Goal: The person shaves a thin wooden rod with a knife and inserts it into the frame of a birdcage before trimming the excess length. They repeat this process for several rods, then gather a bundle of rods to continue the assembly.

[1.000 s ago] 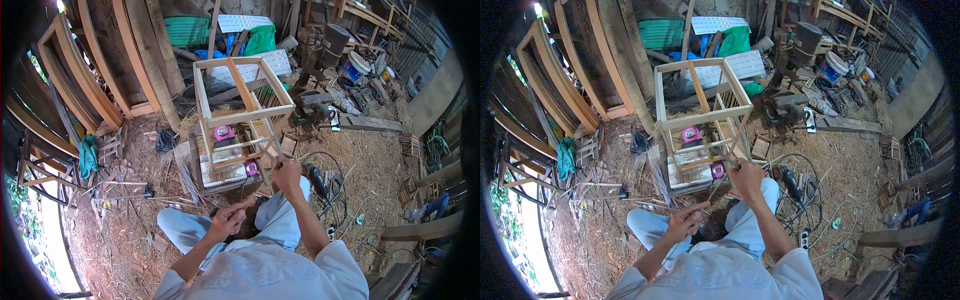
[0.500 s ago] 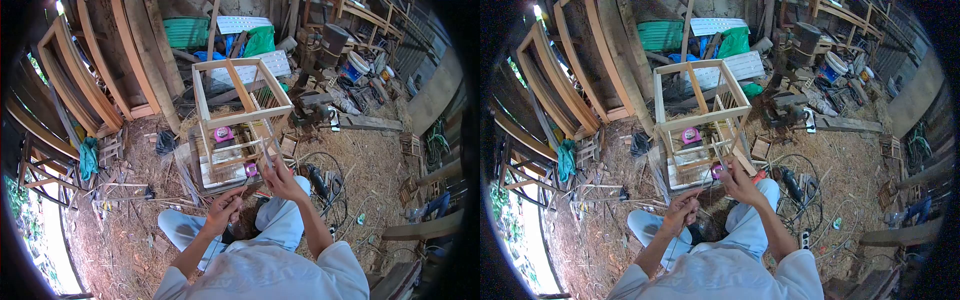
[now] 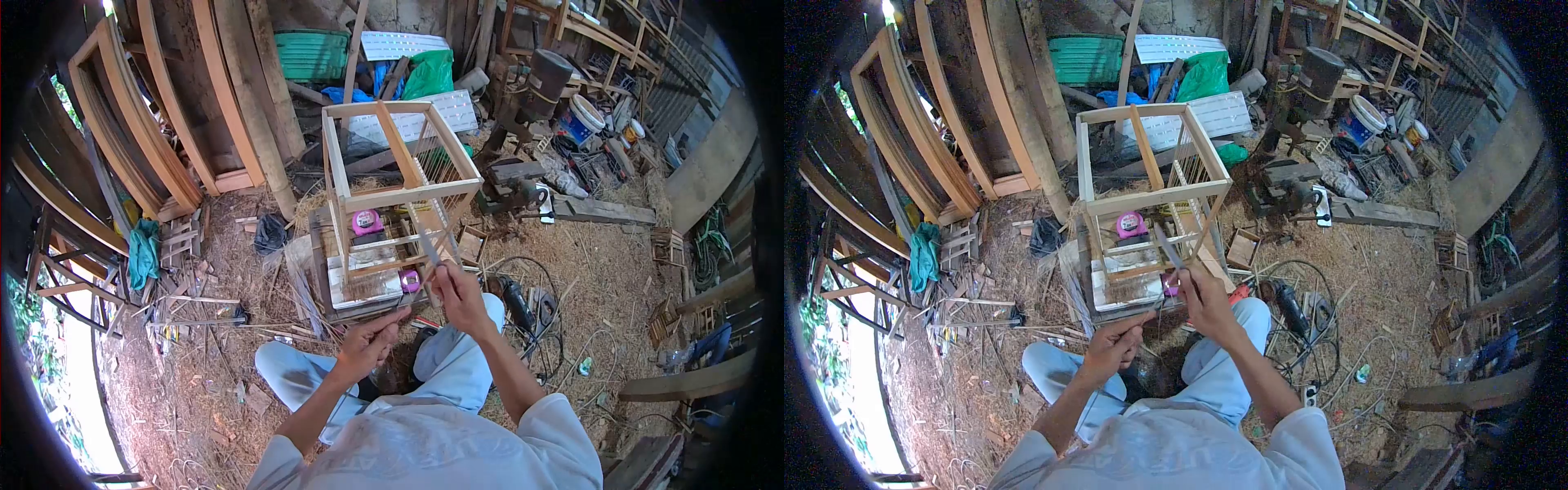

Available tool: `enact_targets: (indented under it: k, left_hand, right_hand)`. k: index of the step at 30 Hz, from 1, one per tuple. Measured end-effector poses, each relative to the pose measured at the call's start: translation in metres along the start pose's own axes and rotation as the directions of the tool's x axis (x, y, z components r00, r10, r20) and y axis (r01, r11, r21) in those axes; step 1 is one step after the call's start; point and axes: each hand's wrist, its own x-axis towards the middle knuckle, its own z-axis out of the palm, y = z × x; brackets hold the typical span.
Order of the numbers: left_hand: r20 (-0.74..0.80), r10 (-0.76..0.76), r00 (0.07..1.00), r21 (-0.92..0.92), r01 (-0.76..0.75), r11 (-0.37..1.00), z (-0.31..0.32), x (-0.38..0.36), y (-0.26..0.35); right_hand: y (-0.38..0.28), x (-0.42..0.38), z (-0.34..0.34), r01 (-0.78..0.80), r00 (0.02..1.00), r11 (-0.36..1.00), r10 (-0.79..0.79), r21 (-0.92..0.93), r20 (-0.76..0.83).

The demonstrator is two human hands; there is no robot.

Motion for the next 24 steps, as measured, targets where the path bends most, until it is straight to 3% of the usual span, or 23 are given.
enact_targets:
  k: [1, 5, 7, 9, 11, 12, 13, 14, 15, 18, 19, 20, 22, 23, 24]
  left_hand:
    - [0.008, 0.04, 0.999, 0.094, -0.041, 0.995, 0.002, -0.001, 0.001]
    - [-0.048, 0.101, 0.994, 0.146, -0.093, 0.985, 0.0, 0.0, 0.0]
    - [-0.034, 0.292, 0.956, 0.398, -0.255, 0.881, -0.004, 0.001, -0.004]
    - [-0.05, 0.322, 0.945, 0.418, -0.273, 0.867, -0.005, 0.006, -0.005]
    - [-0.063, 0.349, 0.935, 0.451, -0.285, 0.846, -0.009, 0.008, -0.008]
    - [-0.023, 0.422, 0.906, 0.48, -0.361, 0.8, -0.013, 0.01, -0.008]
    - [0.021, 0.488, 0.872, 0.501, -0.432, 0.75, -0.016, 0.011, -0.009]
    - [0.021, 0.487, 0.873, 0.499, -0.432, 0.752, -0.015, 0.011, -0.006]
    - [-0.016, 0.436, 0.9, 0.474, -0.377, 0.796, -0.014, 0.011, -0.001]
    - [-0.037, 0.391, 0.92, 0.477, -0.327, 0.816, -0.017, 0.01, 0.001]
    - [-0.018, 0.403, 0.915, 0.501, -0.34, 0.795, -0.019, 0.01, 0.003]
    - [-0.019, 0.405, 0.914, 0.499, -0.343, 0.796, -0.019, 0.01, 0.004]
    - [-0.058, 0.362, 0.93, 0.425, -0.305, 0.852, -0.016, 0.01, 0.004]
    - [-0.059, 0.36, 0.931, 0.425, -0.303, 0.853, -0.018, 0.012, -0.002]
    - [-0.014, 0.491, 0.871, 0.488, -0.423, 0.764, -0.023, 0.016, -0.006]
  right_hand:
    - [0.005, -0.002, 0.006, 0.032, 0.981, 0.999, -0.038, -0.033, -0.191]
    - [0.031, -0.014, 0.015, -0.024, 0.999, 0.99, 0.018, -0.137, -0.046]
    - [0.017, -0.01, 0.009, 0.001, 0.995, 0.995, -0.011, -0.101, -0.1]
    - [0.018, -0.013, 0.01, 0.016, 0.988, 0.997, -0.027, -0.072, -0.15]
    - [0.033, -0.019, 0.022, 0.111, 0.993, 0.952, -0.118, -0.284, -0.008]
    - [0.024, -0.014, 0.02, 0.115, 0.992, 0.953, -0.124, -0.28, -0.013]
    - [0.008, -0.009, 0.014, 0.001, 0.996, 0.98, -0.019, -0.2, -0.087]
    - [0.0, -0.007, 0.009, -0.111, 0.985, 0.987, 0.094, -0.115, -0.147]
    - [0.017, -0.012, 0.022, 0.069, 0.995, 0.984, -0.08, -0.167, -0.061]
    - [0.014, -0.015, 0.028, 0.124, 0.992, 0.989, -0.121, -0.085, 0.042]
    - [-0.006, -0.008, 0.019, -0.052, 0.997, 0.998, 0.05, -0.041, -0.05]
    - [-0.003, -0.008, 0.022, -0.05, 0.998, 0.998, 0.048, -0.044, -0.049]
    - [0.002, -0.01, 0.032, 0.015, 0.999, 0.968, -0.002, -0.249, 0.053]
    - [0.0, -0.011, 0.033, 0.056, 0.996, 0.97, -0.04, -0.236, 0.074]
    - [0.0, -0.006, 0.029, 0.058, 0.997, 0.971, -0.043, -0.233, 0.07]
